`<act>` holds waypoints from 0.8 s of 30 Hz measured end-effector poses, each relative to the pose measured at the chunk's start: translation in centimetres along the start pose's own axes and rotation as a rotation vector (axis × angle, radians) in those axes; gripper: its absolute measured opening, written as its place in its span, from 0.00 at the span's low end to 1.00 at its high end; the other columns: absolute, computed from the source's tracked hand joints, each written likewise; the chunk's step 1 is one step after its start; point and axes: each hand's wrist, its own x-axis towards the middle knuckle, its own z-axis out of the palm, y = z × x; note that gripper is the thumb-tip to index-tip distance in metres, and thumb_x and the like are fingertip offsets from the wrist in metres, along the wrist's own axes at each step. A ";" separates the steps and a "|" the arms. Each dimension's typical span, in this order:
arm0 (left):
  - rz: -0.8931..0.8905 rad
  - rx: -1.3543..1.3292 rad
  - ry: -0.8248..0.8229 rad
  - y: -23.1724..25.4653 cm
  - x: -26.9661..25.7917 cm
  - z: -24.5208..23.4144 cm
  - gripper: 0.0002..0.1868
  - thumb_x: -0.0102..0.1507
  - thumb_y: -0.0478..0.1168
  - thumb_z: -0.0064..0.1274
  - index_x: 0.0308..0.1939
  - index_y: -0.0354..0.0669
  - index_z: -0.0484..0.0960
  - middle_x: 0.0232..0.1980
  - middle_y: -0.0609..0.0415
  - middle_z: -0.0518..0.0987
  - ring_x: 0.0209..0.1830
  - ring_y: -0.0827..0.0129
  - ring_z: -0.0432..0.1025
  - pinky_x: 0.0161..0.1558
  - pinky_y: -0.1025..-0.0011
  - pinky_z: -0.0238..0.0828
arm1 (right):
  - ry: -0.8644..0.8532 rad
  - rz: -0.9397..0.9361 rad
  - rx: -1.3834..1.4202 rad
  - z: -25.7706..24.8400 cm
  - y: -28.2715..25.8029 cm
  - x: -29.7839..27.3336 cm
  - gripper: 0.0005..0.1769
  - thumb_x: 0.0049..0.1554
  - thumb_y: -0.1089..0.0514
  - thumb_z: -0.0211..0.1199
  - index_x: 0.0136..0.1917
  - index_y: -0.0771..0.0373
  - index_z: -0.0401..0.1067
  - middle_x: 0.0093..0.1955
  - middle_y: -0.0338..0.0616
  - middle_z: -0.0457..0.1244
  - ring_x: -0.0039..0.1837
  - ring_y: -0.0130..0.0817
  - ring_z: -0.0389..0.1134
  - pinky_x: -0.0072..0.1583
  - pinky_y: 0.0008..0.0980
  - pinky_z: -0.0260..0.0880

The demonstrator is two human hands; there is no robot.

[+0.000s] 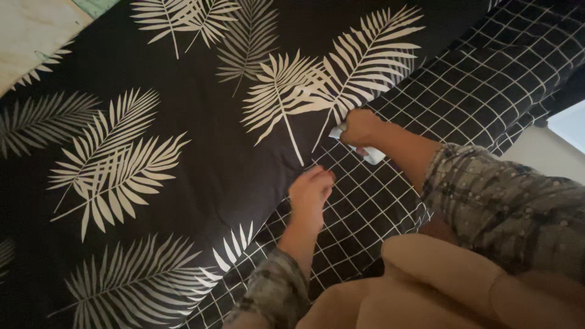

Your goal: The person uses a handheld vacuum cleaner to clean the surface and edges of a mattress, lifting and folding parts of a black and white patterned sheet to reach the mattress surface underneath.

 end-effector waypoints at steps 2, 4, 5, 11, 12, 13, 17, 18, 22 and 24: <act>-0.414 -0.718 0.084 -0.4 1.6 -0.6 0.15 0.63 0.42 0.58 0.53 0.49 0.82 0.54 0.50 0.81 0.55 0.58 0.77 0.59 0.60 0.76 | 0.132 -0.112 -0.143 0.4 0.2 0.0 0.18 0.48 0.50 0.66 0.41 0.68 0.79 0.40 0.64 0.70 0.45 0.55 0.74 0.51 0.46 0.75; -0.626 -1.252 0.227 0.0 3.8 -0.8 0.18 0.62 0.45 0.59 0.55 0.46 0.80 0.54 0.48 0.80 0.55 0.56 0.75 0.58 0.58 0.75 | 0.134 -0.155 -0.108 0.4 0.1 -0.6 0.23 0.48 0.47 0.67 0.47 0.69 0.79 0.43 0.64 0.70 0.47 0.54 0.73 0.52 0.45 0.75; -0.585 -1.422 0.230 0.3 4.6 -0.7 0.20 0.62 0.46 0.60 0.56 0.44 0.79 0.54 0.46 0.79 0.55 0.55 0.74 0.57 0.58 0.74 | 0.131 -0.199 -0.065 0.4 -0.1 -1.2 0.28 0.49 0.44 0.68 0.52 0.70 0.79 0.46 0.65 0.71 0.49 0.53 0.73 0.53 0.43 0.74; -0.243 -1.660 0.116 3.1 7.8 -3.1 0.24 0.61 0.42 0.61 0.57 0.32 0.77 0.54 0.43 0.80 0.55 0.50 0.74 0.62 0.52 0.74 | -0.258 0.037 0.794 -0.3 -2.1 -5.8 0.50 0.61 0.41 0.47 0.84 0.40 0.19 0.49 0.61 0.63 0.36 0.38 0.65 0.38 0.44 0.73; -0.224 -1.644 0.113 3.8 8.1 -3.8 0.24 0.63 0.42 0.61 0.58 0.30 0.75 0.55 0.41 0.79 0.56 0.49 0.73 0.63 0.52 0.74 | -0.259 0.039 0.797 -0.4 -2.4 -6.4 0.50 0.61 0.41 0.47 0.84 0.40 0.19 0.49 0.61 0.63 0.36 0.38 0.65 0.38 0.44 0.73; -0.203 -1.629 0.111 4.4 8.4 -4.3 0.24 0.65 0.41 0.60 0.59 0.27 0.74 0.57 0.39 0.78 0.57 0.47 0.73 0.64 0.51 0.74 | -0.265 0.070 0.797 -0.5 -2.5 -6.9 0.48 0.62 0.43 0.46 0.83 0.38 0.18 0.50 0.53 0.62 0.36 0.38 0.66 0.38 0.43 0.74; -0.135 -1.490 0.144 6.9 8.9 -6.2 0.23 0.64 0.43 0.56 0.59 0.31 0.75 0.59 0.40 0.77 0.59 0.48 0.74 0.63 0.50 0.75 | -0.302 0.053 0.832 0.1 -2.8 -8.0 0.46 0.66 0.45 0.44 0.83 0.37 0.16 0.46 0.60 0.63 0.35 0.41 0.63 0.37 0.42 0.72; -0.130 -1.462 0.148 7.3 8.9 -6.4 0.22 0.64 0.43 0.55 0.59 0.35 0.75 0.59 0.40 0.76 0.58 0.47 0.73 0.62 0.49 0.75 | -0.308 0.048 0.830 0.3 -2.9 -7.8 0.46 0.66 0.45 0.44 0.83 0.37 0.16 0.46 0.60 0.63 0.35 0.41 0.63 0.37 0.42 0.72; -0.151 -1.433 0.145 7.8 9.4 -6.8 0.23 0.65 0.42 0.54 0.60 0.33 0.74 0.59 0.36 0.75 0.58 0.42 0.73 0.61 0.46 0.74 | -0.239 0.031 0.794 1.1 -3.4 -5.7 0.43 0.68 0.45 0.46 0.84 0.34 0.22 0.55 0.39 0.54 0.35 0.36 0.64 0.37 0.40 0.73; -0.157 -1.422 0.136 8.0 10.1 -7.0 0.22 0.66 0.42 0.53 0.61 0.32 0.73 0.60 0.36 0.75 0.58 0.43 0.72 0.62 0.45 0.74 | -0.194 -0.012 0.746 1.2 -3.9 -4.0 0.42 0.69 0.45 0.47 0.85 0.38 0.24 0.64 0.21 0.47 0.36 0.35 0.67 0.37 0.39 0.75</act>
